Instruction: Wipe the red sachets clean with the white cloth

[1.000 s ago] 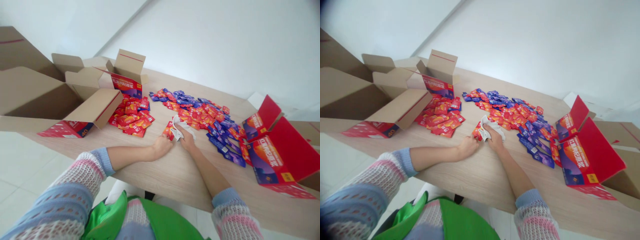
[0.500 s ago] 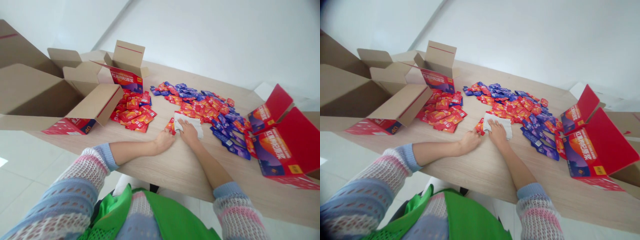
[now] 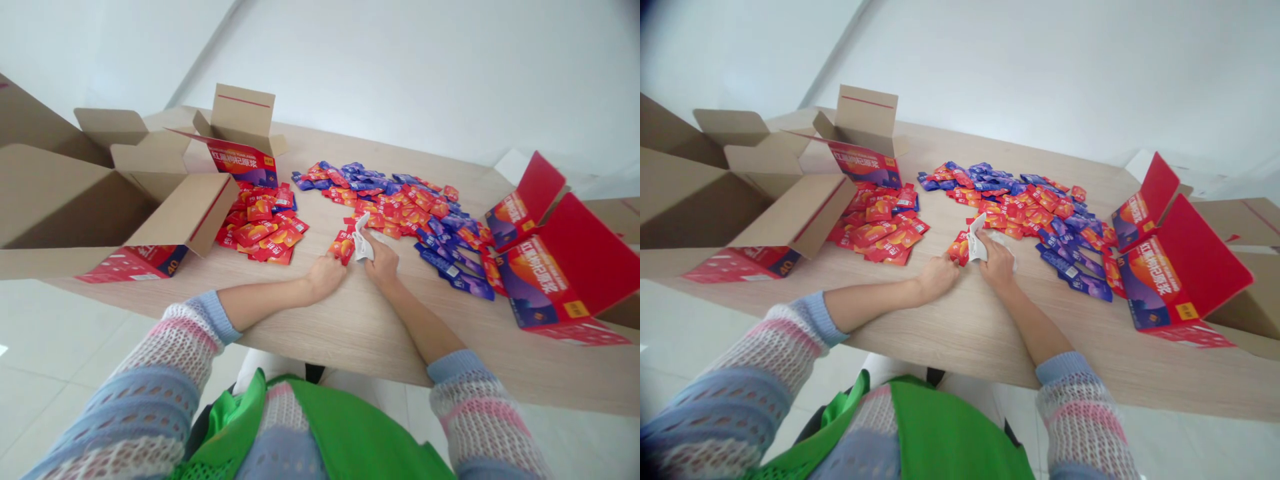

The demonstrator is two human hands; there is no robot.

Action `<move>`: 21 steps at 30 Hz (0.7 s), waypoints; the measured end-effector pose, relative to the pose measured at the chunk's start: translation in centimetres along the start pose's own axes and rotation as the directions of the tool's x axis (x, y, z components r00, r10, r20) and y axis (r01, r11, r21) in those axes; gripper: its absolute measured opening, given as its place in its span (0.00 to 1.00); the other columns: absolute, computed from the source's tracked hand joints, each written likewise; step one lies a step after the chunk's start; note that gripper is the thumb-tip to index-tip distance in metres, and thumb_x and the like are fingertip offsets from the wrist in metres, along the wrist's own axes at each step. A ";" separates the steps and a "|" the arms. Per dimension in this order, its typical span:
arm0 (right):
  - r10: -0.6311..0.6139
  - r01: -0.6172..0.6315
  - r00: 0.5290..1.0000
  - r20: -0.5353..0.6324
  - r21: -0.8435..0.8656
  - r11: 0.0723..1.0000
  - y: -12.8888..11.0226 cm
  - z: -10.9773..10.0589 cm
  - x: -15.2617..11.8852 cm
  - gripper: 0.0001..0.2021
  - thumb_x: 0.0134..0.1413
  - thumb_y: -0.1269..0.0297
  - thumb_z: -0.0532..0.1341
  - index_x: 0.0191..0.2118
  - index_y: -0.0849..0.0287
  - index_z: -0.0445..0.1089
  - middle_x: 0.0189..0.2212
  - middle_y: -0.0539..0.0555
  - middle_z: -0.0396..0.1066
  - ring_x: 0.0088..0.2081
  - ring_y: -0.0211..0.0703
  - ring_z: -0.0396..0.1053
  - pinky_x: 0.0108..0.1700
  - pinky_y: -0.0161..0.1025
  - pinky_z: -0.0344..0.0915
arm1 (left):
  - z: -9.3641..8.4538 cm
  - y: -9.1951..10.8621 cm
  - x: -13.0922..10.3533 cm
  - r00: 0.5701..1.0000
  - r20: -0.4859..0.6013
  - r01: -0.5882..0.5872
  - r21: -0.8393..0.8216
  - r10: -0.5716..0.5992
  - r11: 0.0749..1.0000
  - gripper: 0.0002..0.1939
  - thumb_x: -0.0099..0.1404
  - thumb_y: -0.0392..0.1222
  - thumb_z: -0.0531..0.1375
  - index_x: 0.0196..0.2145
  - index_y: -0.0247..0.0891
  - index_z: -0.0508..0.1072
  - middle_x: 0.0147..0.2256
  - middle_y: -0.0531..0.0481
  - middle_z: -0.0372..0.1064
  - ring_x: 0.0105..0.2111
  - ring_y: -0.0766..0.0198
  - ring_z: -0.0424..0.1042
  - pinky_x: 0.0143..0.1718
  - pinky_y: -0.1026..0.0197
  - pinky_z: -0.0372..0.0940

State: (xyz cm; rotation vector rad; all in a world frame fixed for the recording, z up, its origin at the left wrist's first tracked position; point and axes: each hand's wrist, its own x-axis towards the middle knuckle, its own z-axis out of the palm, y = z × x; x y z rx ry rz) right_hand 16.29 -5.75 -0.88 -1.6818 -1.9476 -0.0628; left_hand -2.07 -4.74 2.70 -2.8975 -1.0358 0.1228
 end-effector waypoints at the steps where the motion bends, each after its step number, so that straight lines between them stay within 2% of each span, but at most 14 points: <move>1: -0.053 0.052 0.998 0.020 0.020 0.998 -0.3 -0.1 -0.1 0.34 0.51 0.70 0.50 0.66 0.57 0.50 0.62 0.52 0.57 0.60 0.50 0.58 0.60 0.46 0.55 | 0.0 0.0 0.0 1.000 -0.007 -0.008 0.011 0.009 1.000 0.11 0.64 0.27 0.55 0.34 0.29 0.78 0.32 0.35 0.75 0.39 0.51 0.73 0.35 0.56 0.68; 4: -0.238 0.229 0.957 0.169 0.069 0.971 -1.1 0.4 0.1 0.33 0.51 0.69 0.51 0.65 0.57 0.53 0.63 0.51 0.54 0.64 0.46 0.51 0.63 0.45 0.50 | 0.2 -0.3 0.3 0.997 -0.073 -0.024 0.072 0.029 0.997 0.12 0.64 0.26 0.54 0.40 0.27 0.77 0.37 0.33 0.74 0.39 0.53 0.74 0.37 0.56 0.68; 6: -0.295 0.288 0.915 0.276 0.066 0.955 -1.4 0.9 0.5 0.33 0.50 0.68 0.53 0.64 0.58 0.54 0.63 0.52 0.54 0.66 0.46 0.46 0.65 0.48 0.47 | 0.3 -0.5 0.5 0.992 -0.109 -0.053 0.112 0.066 0.992 0.13 0.64 0.26 0.54 0.43 0.26 0.75 0.40 0.32 0.74 0.40 0.52 0.74 0.39 0.55 0.68; 9: -0.261 0.275 0.900 0.349 0.008 0.961 -1.4 1.5 1.0 0.32 0.53 0.65 0.54 0.65 0.56 0.52 0.64 0.52 0.54 0.67 0.50 0.40 0.65 0.55 0.42 | 0.6 -1.0 0.9 0.991 -0.094 -0.080 0.124 0.092 0.989 0.13 0.65 0.27 0.53 0.41 0.26 0.76 0.38 0.34 0.75 0.40 0.51 0.75 0.39 0.54 0.68; 15: -0.142 0.185 0.927 0.348 -0.094 0.978 -1.1 1.5 0.9 0.30 0.58 0.58 0.51 0.66 0.47 0.48 0.66 0.48 0.47 0.67 0.54 0.38 0.63 0.62 0.42 | 0.7 -1.0 1.4 0.990 -0.140 0.011 0.084 0.000 0.996 0.15 0.66 0.27 0.51 0.46 0.26 0.74 0.43 0.32 0.73 0.42 0.55 0.74 0.41 0.57 0.67; 18: -0.081 0.131 0.938 0.338 -0.130 0.983 -1.2 1.3 1.0 0.29 0.59 0.56 0.51 0.66 0.49 0.50 0.66 0.49 0.47 0.67 0.55 0.36 0.63 0.62 0.40 | 1.0 -1.5 1.8 0.985 -0.153 0.086 0.036 -0.079 0.996 0.15 0.67 0.28 0.50 0.45 0.28 0.74 0.40 0.35 0.74 0.43 0.55 0.73 0.42 0.58 0.66; 21: -0.046 0.096 0.951 0.304 -0.151 0.984 -1.1 1.0 1.3 0.28 0.60 0.52 0.50 0.65 0.53 0.53 0.65 0.52 0.51 0.68 0.54 0.34 0.64 0.61 0.36 | 1.6 -2.9 2.1 0.977 -0.143 0.155 -0.046 -0.160 0.987 0.15 0.67 0.32 0.51 0.43 0.32 0.77 0.38 0.38 0.74 0.42 0.54 0.73 0.42 0.59 0.65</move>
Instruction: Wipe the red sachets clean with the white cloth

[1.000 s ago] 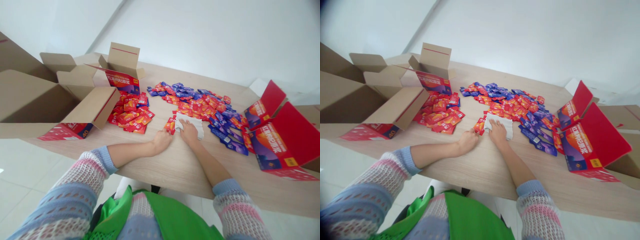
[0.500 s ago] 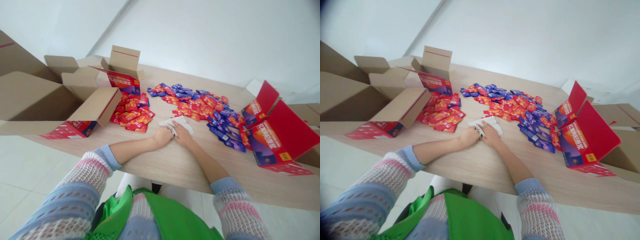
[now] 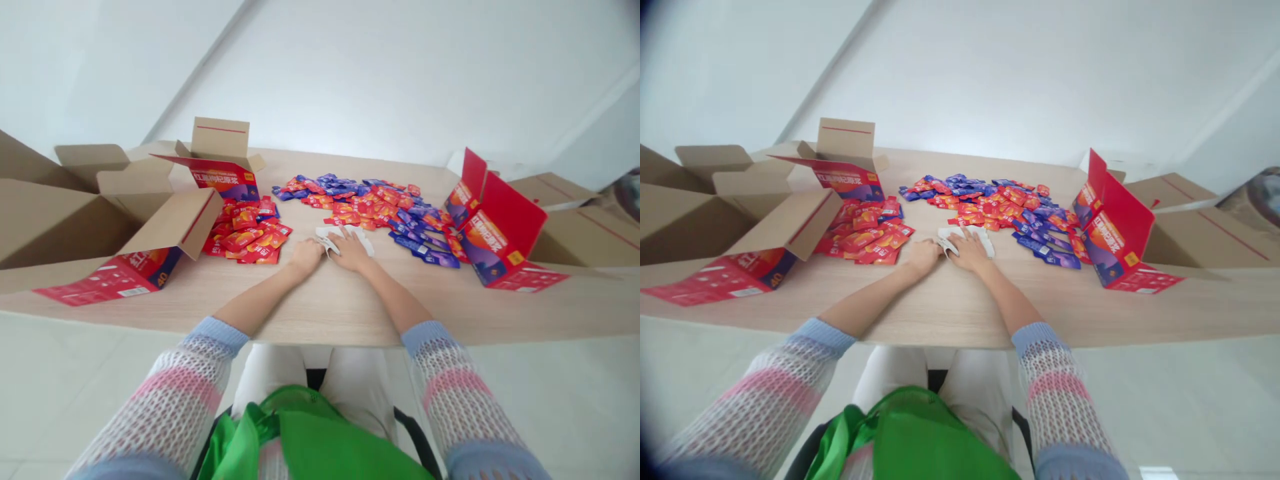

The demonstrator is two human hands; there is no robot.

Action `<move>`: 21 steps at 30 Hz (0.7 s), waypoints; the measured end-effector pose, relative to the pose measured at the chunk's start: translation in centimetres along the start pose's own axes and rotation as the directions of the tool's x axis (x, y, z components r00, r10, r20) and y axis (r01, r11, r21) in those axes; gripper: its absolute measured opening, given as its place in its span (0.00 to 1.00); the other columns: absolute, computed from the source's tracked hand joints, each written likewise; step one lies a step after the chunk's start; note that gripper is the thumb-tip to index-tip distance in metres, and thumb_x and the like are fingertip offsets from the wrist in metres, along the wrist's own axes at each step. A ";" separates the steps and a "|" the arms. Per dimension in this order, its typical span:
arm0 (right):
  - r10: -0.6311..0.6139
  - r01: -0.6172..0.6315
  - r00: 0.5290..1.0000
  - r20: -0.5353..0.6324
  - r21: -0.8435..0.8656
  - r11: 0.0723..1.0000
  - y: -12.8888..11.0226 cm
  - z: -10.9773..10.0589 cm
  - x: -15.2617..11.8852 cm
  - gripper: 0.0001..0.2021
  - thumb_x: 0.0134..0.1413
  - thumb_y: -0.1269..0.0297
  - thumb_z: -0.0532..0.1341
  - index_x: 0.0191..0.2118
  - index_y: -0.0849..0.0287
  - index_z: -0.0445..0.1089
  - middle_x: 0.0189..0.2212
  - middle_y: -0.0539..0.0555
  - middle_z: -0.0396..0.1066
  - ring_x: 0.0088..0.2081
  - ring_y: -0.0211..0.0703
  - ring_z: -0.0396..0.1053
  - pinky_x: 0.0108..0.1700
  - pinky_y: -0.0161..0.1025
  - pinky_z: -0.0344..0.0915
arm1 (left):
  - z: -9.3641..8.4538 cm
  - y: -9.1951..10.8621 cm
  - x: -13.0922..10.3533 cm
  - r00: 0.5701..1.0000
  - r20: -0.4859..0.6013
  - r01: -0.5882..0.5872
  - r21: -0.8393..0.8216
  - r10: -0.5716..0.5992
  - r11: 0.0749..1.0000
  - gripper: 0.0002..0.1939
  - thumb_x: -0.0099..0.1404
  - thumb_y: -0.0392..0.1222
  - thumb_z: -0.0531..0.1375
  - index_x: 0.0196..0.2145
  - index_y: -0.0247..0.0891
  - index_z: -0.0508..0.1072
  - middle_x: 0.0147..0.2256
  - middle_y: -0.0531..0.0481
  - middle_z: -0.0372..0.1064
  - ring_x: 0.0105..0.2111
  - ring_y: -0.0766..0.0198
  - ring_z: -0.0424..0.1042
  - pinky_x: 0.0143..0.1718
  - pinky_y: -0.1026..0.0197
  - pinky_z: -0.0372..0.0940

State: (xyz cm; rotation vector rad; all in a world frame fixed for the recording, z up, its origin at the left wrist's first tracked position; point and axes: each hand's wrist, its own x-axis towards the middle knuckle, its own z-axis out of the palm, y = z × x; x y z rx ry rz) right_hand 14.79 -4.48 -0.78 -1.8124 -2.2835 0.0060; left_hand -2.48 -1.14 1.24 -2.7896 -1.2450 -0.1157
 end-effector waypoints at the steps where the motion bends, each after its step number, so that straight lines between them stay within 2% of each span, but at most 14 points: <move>1: 0.009 -0.009 1.000 -0.005 -0.003 1.000 0.1 -0.1 0.0 0.28 0.60 0.51 0.50 0.64 0.53 0.54 0.64 0.52 0.52 0.68 0.54 0.34 0.64 0.62 0.35 | 0.2 -0.6 0.1 1.000 -0.002 0.012 -0.033 -0.013 0.999 0.15 0.67 0.34 0.52 0.43 0.36 0.78 0.38 0.39 0.74 0.42 0.54 0.73 0.42 0.59 0.65; 3: 0.021 -0.021 1.000 0.018 -0.006 1.000 0.5 -0.3 -0.2 0.29 0.60 0.48 0.51 0.64 0.51 0.54 0.64 0.52 0.53 0.67 0.56 0.36 0.64 0.63 0.33 | 0.7 -1.7 0.3 0.998 -0.057 0.020 -0.087 -0.025 0.996 0.17 0.66 0.35 0.52 0.45 0.44 0.78 0.40 0.43 0.74 0.43 0.56 0.72 0.44 0.60 0.64; 5: 0.022 -0.022 0.997 0.072 0.003 1.000 1.0 -0.3 -0.5 0.30 0.59 0.46 0.51 0.65 0.50 0.53 0.65 0.53 0.50 0.67 0.57 0.38 0.63 0.64 0.33 | 1.2 -2.5 0.3 0.995 -0.092 0.038 -0.126 -0.050 0.991 0.19 0.65 0.34 0.53 0.48 0.47 0.77 0.43 0.45 0.74 0.44 0.57 0.72 0.45 0.61 0.63; 8: 0.001 -0.003 0.991 0.130 0.019 1.000 1.7 -0.4 -1.4 0.32 0.59 0.45 0.50 0.66 0.50 0.50 0.67 0.53 0.44 0.67 0.57 0.37 0.64 0.61 0.35 | 1.6 -2.8 0.2 0.992 -0.085 0.074 -0.199 -0.093 0.977 0.21 0.64 0.33 0.53 0.50 0.49 0.76 0.46 0.47 0.74 0.46 0.57 0.71 0.46 0.62 0.62; 12: -0.002 -0.001 0.990 0.141 0.016 1.000 1.9 -0.4 -2.5 0.32 0.61 0.46 0.48 0.67 0.52 0.48 0.67 0.53 0.41 0.67 0.55 0.36 0.65 0.58 0.36 | 1.7 -2.5 0.0 0.996 -0.062 0.045 -0.270 -0.064 0.962 0.23 0.64 0.30 0.54 0.51 0.51 0.74 0.52 0.53 0.70 0.50 0.59 0.69 0.45 0.65 0.62; 17: 0.017 -0.016 0.998 0.065 -0.023 1.000 1.4 0.1 -2.9 0.31 0.62 0.48 0.46 0.67 0.54 0.47 0.67 0.54 0.41 0.68 0.52 0.36 0.65 0.56 0.38 | 1.2 -1.7 -0.1 0.991 -0.094 0.075 -0.184 -0.094 0.980 0.19 0.64 0.32 0.54 0.48 0.49 0.76 0.47 0.48 0.74 0.46 0.59 0.72 0.44 0.64 0.62; 21: -0.022 0.025 0.997 0.068 -0.044 0.999 1.9 0.6 -2.7 0.33 0.62 0.46 0.45 0.68 0.53 0.44 0.67 0.55 0.41 0.68 0.52 0.35 0.64 0.57 0.41 | 0.9 -1.4 -0.1 0.992 -0.123 0.011 -0.079 -0.020 0.997 0.16 0.67 0.36 0.53 0.44 0.45 0.78 0.41 0.46 0.76 0.44 0.59 0.72 0.44 0.63 0.62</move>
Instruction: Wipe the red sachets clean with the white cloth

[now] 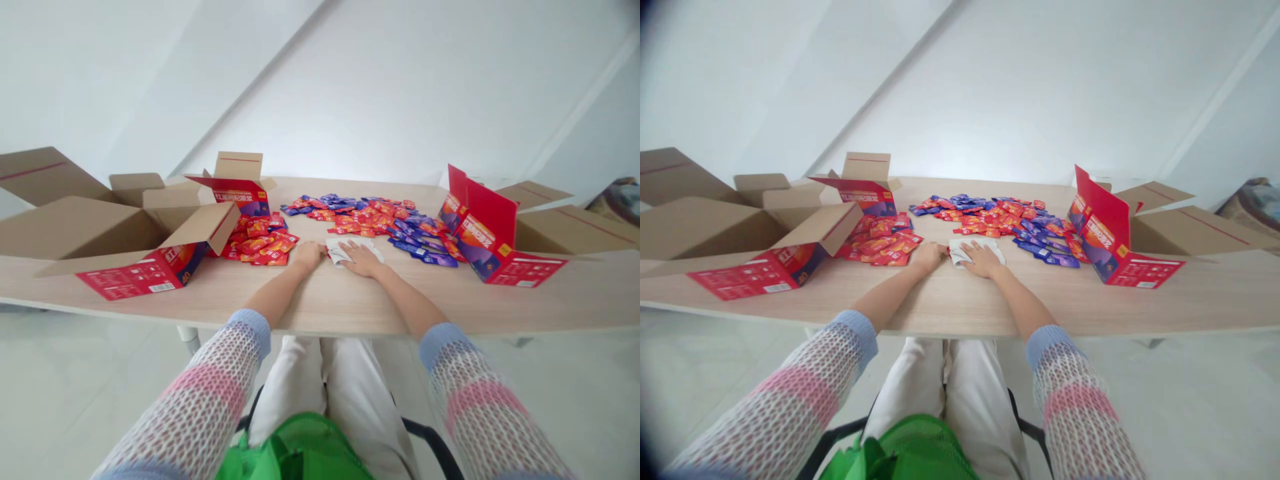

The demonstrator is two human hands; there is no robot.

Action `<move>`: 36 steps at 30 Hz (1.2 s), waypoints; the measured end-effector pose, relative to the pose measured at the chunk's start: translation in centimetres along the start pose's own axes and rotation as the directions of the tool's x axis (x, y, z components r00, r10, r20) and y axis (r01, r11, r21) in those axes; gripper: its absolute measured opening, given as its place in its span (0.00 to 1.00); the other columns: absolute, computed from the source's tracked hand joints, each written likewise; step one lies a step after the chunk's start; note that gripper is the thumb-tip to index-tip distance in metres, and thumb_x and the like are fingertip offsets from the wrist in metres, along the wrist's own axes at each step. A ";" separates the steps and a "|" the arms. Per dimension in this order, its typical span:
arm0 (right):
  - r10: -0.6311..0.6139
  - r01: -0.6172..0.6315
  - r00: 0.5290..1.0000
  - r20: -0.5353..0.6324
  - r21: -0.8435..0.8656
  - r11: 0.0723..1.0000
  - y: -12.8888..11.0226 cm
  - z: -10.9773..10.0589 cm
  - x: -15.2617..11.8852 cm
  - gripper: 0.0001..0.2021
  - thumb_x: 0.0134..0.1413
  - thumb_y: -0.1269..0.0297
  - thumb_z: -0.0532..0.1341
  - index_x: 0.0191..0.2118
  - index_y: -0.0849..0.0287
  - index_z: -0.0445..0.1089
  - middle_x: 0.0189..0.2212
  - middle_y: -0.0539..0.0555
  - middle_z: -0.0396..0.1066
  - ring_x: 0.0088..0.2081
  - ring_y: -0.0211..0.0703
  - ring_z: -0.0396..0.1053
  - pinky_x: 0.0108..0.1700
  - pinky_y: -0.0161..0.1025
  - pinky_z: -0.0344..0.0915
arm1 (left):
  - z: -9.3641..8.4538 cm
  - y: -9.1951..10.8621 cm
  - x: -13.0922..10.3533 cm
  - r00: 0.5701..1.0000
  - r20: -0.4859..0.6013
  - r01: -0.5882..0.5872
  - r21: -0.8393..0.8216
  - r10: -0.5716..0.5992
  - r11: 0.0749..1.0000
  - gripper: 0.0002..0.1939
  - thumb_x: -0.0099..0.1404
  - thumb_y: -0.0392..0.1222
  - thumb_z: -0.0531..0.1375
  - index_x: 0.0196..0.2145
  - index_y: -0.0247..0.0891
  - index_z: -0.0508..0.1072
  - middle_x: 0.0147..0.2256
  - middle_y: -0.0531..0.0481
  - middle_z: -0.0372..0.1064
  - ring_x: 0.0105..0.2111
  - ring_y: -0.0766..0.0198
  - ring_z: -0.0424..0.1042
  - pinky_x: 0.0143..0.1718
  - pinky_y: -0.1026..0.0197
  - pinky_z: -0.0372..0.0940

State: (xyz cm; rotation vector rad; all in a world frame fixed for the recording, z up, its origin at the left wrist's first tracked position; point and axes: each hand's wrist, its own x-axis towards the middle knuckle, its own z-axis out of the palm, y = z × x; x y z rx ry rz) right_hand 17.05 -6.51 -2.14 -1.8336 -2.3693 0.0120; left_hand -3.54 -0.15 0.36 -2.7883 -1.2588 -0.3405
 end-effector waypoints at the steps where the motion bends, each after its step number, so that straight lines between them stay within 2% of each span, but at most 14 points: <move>1: -0.022 0.022 1.000 0.004 -0.005 1.000 0.2 0.1 0.0 0.33 0.61 0.45 0.45 0.68 0.52 0.43 0.68 0.54 0.40 0.68 0.53 0.35 0.64 0.57 0.41 | 0.0 0.0 0.1 1.000 -0.005 -0.027 0.025 0.027 0.999 0.15 0.67 0.36 0.52 0.43 0.44 0.78 0.40 0.45 0.76 0.43 0.59 0.73 0.43 0.63 0.62; 5: -0.074 0.073 0.996 -0.053 -0.022 0.997 0.6 0.7 -0.1 0.33 0.61 0.44 0.45 0.68 0.50 0.42 0.67 0.51 0.41 0.67 0.53 0.36 0.63 0.59 0.43 | 0.4 0.0 0.5 0.993 0.015 -0.118 0.131 0.117 0.984 0.15 0.67 0.35 0.51 0.40 0.38 0.78 0.38 0.41 0.75 0.40 0.56 0.73 0.40 0.60 0.63; 7: -0.078 0.076 0.994 -0.071 -0.028 0.997 0.6 0.7 -0.3 0.33 0.61 0.45 0.45 0.68 0.50 0.42 0.67 0.51 0.42 0.67 0.54 0.38 0.63 0.58 0.44 | 0.6 0.0 0.8 0.993 0.020 -0.119 0.134 0.118 0.984 0.15 0.67 0.34 0.51 0.40 0.37 0.78 0.38 0.40 0.75 0.40 0.56 0.73 0.40 0.60 0.63; 12: -0.068 0.065 0.997 -0.044 -0.053 0.996 0.6 0.1 -0.1 0.32 0.62 0.48 0.47 0.68 0.51 0.43 0.67 0.51 0.42 0.67 0.53 0.38 0.63 0.59 0.45 | 1.4 -0.3 1.4 0.999 -0.021 -0.046 -0.001 0.046 0.999 0.15 0.65 0.35 0.53 0.41 0.40 0.79 0.37 0.42 0.76 0.39 0.56 0.74 0.40 0.59 0.63; 17: -0.038 0.036 0.999 -0.034 -0.052 0.998 0.7 -0.2 0.2 0.30 0.62 0.50 0.48 0.67 0.49 0.44 0.67 0.50 0.43 0.67 0.54 0.39 0.62 0.60 0.47 | 2.0 -1.6 1.7 0.998 -0.055 -0.019 -0.186 0.009 0.982 0.18 0.62 0.34 0.54 0.44 0.49 0.79 0.40 0.48 0.77 0.40 0.58 0.74 0.39 0.61 0.63; 23: 0.008 -0.009 0.999 -0.051 -0.024 1.000 0.6 0.0 0.3 0.29 0.61 0.52 0.51 0.66 0.47 0.48 0.67 0.48 0.43 0.67 0.55 0.40 0.62 0.60 0.46 | 1.6 -1.8 1.7 1.000 -0.024 -0.021 -0.179 0.016 0.984 0.23 0.61 0.30 0.54 0.49 0.49 0.76 0.43 0.49 0.76 0.40 0.62 0.74 0.43 0.64 0.62; 27: 0.080 -0.082 0.993 -0.090 -0.013 0.997 0.2 -0.2 0.0 0.28 0.62 0.53 0.49 0.66 0.51 0.48 0.66 0.52 0.46 0.67 0.50 0.41 0.62 0.55 0.48 | 1.4 -1.1 2.0 1.000 -0.023 0.018 -0.167 -0.022 0.986 0.21 0.60 0.31 0.55 0.47 0.48 0.77 0.41 0.48 0.77 0.40 0.60 0.74 0.41 0.64 0.63; 31: 0.163 -0.167 0.975 -0.148 -0.016 0.986 -0.4 -0.3 -0.7 0.27 0.65 0.53 0.44 0.66 0.57 0.50 0.64 0.59 0.51 0.65 0.48 0.48 0.62 0.50 0.50 | 1.6 -0.5 2.1 0.996 -0.076 0.035 -0.176 -0.049 0.984 0.21 0.60 0.30 0.55 0.46 0.47 0.78 0.39 0.49 0.77 0.37 0.60 0.74 0.40 0.64 0.62; 34: 0.164 -0.172 0.966 -0.201 -0.021 0.985 -0.9 -0.5 -0.9 0.27 0.65 0.52 0.42 0.65 0.59 0.54 0.62 0.62 0.56 0.63 0.50 0.54 0.60 0.47 0.54 | 1.2 0.0 1.8 0.995 -0.097 0.019 -0.170 -0.036 0.985 0.19 0.63 0.29 0.56 0.47 0.44 0.77 0.39 0.48 0.77 0.36 0.62 0.72 0.42 0.62 0.62; 36: 0.139 -0.145 0.971 -0.196 -0.012 0.989 -0.9 -0.3 -0.8 0.27 0.65 0.52 0.43 0.64 0.59 0.55 0.61 0.63 0.58 0.62 0.51 0.55 0.58 0.47 0.56 | 0.9 0.1 1.5 0.998 -0.064 0.022 -0.131 -0.030 0.991 0.16 0.64 0.33 0.57 0.47 0.44 0.77 0.38 0.48 0.77 0.37 0.60 0.72 0.41 0.60 0.63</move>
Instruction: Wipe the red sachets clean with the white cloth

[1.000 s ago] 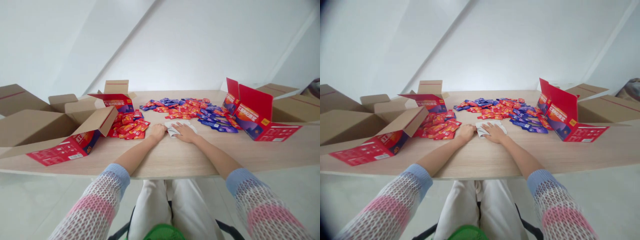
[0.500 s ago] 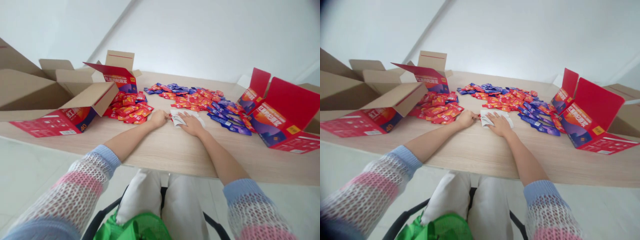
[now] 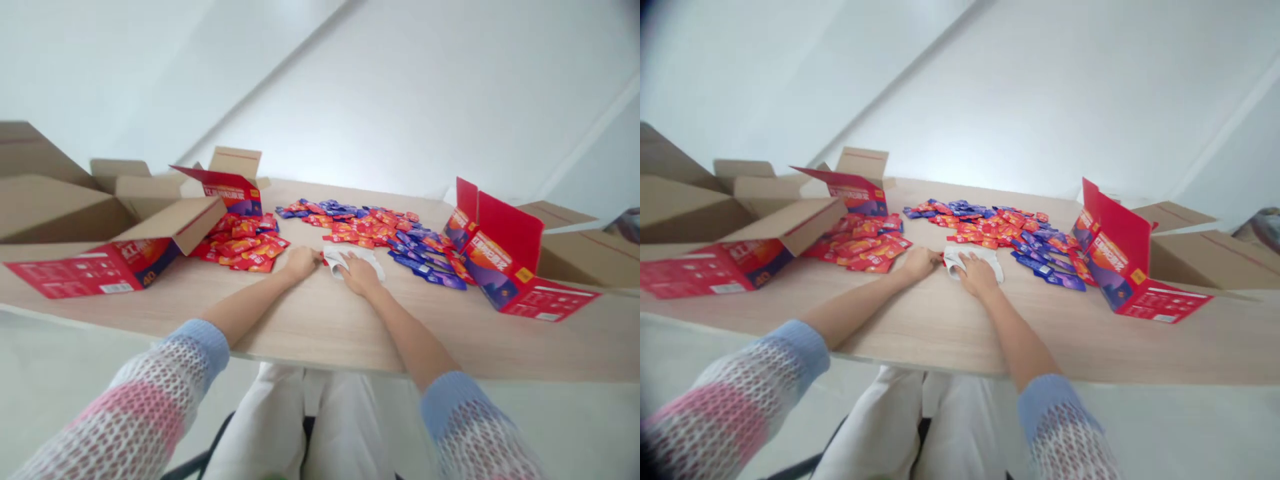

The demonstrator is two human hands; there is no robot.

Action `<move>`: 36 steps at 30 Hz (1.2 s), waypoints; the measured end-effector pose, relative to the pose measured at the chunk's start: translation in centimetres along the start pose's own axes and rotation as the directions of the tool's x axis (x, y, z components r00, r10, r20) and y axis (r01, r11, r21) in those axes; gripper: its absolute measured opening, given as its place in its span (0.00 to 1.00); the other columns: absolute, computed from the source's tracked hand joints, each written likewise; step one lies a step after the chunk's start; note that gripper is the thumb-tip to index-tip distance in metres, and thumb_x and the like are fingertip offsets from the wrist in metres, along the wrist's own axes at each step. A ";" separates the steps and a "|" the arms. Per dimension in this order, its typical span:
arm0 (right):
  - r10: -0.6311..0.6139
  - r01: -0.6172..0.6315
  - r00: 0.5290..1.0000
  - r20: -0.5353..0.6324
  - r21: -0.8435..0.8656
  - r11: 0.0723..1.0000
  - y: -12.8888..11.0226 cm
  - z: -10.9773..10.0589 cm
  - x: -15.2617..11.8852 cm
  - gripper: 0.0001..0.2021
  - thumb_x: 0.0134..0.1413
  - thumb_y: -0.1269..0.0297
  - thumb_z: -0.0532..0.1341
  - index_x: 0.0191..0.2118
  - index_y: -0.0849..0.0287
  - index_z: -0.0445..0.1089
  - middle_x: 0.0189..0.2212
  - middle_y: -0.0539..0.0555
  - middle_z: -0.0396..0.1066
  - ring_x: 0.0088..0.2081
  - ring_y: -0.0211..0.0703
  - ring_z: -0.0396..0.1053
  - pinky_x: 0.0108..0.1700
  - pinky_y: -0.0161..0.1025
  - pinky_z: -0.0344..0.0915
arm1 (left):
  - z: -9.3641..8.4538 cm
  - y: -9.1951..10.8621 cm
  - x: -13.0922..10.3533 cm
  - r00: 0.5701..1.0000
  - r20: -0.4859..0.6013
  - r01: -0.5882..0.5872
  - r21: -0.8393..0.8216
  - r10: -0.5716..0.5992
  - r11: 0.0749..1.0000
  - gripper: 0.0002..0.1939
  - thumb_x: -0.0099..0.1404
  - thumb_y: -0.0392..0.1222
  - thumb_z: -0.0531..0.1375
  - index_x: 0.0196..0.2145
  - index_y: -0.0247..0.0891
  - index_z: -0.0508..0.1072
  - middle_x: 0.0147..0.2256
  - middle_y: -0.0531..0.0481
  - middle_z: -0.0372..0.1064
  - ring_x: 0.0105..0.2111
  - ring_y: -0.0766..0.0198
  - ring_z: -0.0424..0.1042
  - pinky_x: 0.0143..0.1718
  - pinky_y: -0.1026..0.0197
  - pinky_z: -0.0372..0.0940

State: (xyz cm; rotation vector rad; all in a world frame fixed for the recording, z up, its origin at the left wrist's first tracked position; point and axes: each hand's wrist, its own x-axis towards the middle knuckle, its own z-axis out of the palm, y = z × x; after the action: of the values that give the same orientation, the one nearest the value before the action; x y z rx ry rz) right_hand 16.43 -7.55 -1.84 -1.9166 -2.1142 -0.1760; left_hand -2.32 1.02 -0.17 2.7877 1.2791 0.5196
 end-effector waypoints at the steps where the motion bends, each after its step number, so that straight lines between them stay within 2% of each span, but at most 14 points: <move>1: -0.023 0.023 1.000 0.004 0.008 1.000 0.1 0.3 0.2 0.28 0.64 0.52 0.44 0.64 0.60 0.55 0.61 0.62 0.57 0.62 0.52 0.55 0.59 0.47 0.56 | 0.0 0.0 -0.1 1.000 0.011 0.010 0.033 -0.011 0.999 0.16 0.64 0.35 0.57 0.47 0.46 0.77 0.38 0.48 0.77 0.37 0.59 0.73 0.41 0.60 0.63; 5: -0.177 0.177 0.983 0.044 0.010 0.984 1.2 1.9 1.5 0.28 0.61 0.53 0.49 0.65 0.54 0.54 0.65 0.54 0.50 0.65 0.55 0.46 0.61 0.52 0.52 | 0.6 -0.4 -0.1 1.000 0.021 -0.001 0.116 -0.001 0.993 0.17 0.64 0.36 0.54 0.46 0.49 0.77 0.40 0.47 0.76 0.40 0.59 0.74 0.40 0.62 0.64; 8: -0.221 0.219 0.972 0.086 0.030 0.975 2.1 2.5 3.1 0.29 0.60 0.52 0.50 0.65 0.52 0.52 0.66 0.51 0.47 0.66 0.56 0.42 0.62 0.54 0.51 | 1.1 -0.6 0.3 0.998 0.059 -0.022 0.131 0.015 0.991 0.17 0.63 0.35 0.54 0.44 0.46 0.78 0.40 0.47 0.76 0.41 0.58 0.74 0.40 0.62 0.64; 12: -0.240 0.235 0.960 0.145 0.053 0.971 2.6 1.7 5.0 0.30 0.60 0.51 0.49 0.66 0.52 0.50 0.66 0.50 0.46 0.67 0.56 0.40 0.62 0.56 0.51 | 0.7 -0.6 1.1 0.993 0.085 -0.092 0.158 0.079 0.983 0.16 0.62 0.33 0.53 0.42 0.42 0.79 0.40 0.44 0.76 0.42 0.56 0.74 0.41 0.60 0.64; 15: -0.230 0.225 0.957 0.175 0.050 0.973 2.6 1.0 5.7 0.31 0.59 0.52 0.51 0.66 0.51 0.48 0.67 0.51 0.45 0.67 0.57 0.37 0.61 0.62 0.47 | 0.0 -0.7 1.6 0.986 0.106 -0.146 0.185 0.128 0.972 0.16 0.62 0.32 0.53 0.39 0.41 0.79 0.37 0.44 0.77 0.40 0.56 0.74 0.40 0.60 0.64; 18: -0.265 0.261 0.954 0.138 0.047 0.964 2.8 1.3 6.0 0.32 0.56 0.51 0.53 0.66 0.48 0.48 0.66 0.50 0.46 0.67 0.57 0.32 0.62 0.67 0.37 | -0.2 -1.2 1.9 0.971 0.146 -0.215 0.213 0.187 0.953 0.14 0.63 0.34 0.53 0.36 0.40 0.79 0.34 0.44 0.77 0.36 0.57 0.75 0.36 0.61 0.65; 21: -0.289 0.285 0.955 0.061 0.071 0.956 2.8 2.0 6.3 0.32 0.55 0.53 0.54 0.65 0.49 0.51 0.65 0.51 0.51 0.67 0.54 0.37 0.64 0.63 0.30 | 0.0 -1.5 2.1 0.963 0.161 -0.250 0.252 0.215 0.935 0.14 0.64 0.34 0.53 0.35 0.39 0.79 0.34 0.44 0.76 0.35 0.56 0.75 0.35 0.60 0.66; 24: -0.273 0.265 0.961 0.049 0.123 0.956 2.4 2.1 6.1 0.30 0.54 0.57 0.55 0.64 0.54 0.55 0.63 0.54 0.54 0.65 0.55 0.45 0.65 0.59 0.35 | 0.1 -1.1 1.8 0.956 0.173 -0.277 0.281 0.235 0.919 0.15 0.64 0.32 0.51 0.37 0.38 0.78 0.36 0.43 0.76 0.36 0.56 0.75 0.36 0.59 0.66; 26: -0.290 0.275 0.954 0.079 0.160 0.948 2.1 1.8 5.7 0.31 0.52 0.59 0.55 0.64 0.54 0.55 0.64 0.55 0.53 0.65 0.55 0.46 0.65 0.57 0.38 | 0.0 -0.6 1.4 0.949 0.205 -0.293 0.283 0.241 0.913 0.14 0.63 0.31 0.52 0.37 0.37 0.77 0.36 0.42 0.75 0.36 0.56 0.75 0.36 0.59 0.66; 32: -0.375 0.333 0.911 0.171 0.232 0.914 1.6 0.2 3.4 0.38 0.50 0.58 0.57 0.67 0.53 0.47 0.66 0.52 0.46 0.67 0.53 0.37 0.66 0.57 0.34 | -0.7 1.1 -0.2 0.917 0.291 -0.350 0.255 0.274 0.901 0.13 0.65 0.31 0.51 0.36 0.35 0.76 0.37 0.41 0.75 0.36 0.56 0.74 0.36 0.59 0.66; 36: -0.387 0.328 0.904 0.181 0.284 0.901 0.7 -0.3 1.4 0.37 0.51 0.60 0.55 0.67 0.55 0.47 0.66 0.52 0.46 0.68 0.51 0.34 0.66 0.56 0.33 | -0.7 2.5 -2.0 0.920 0.308 -0.317 0.215 0.244 0.924 0.12 0.67 0.31 0.52 0.38 0.34 0.75 0.39 0.40 0.74 0.39 0.55 0.74 0.40 0.57 0.67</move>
State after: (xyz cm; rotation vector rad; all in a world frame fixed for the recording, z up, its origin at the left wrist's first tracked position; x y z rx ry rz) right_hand 17.08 -6.23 -1.23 -1.4498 -2.4967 0.2452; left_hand -1.90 -2.23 0.38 3.1395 0.9521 -0.0467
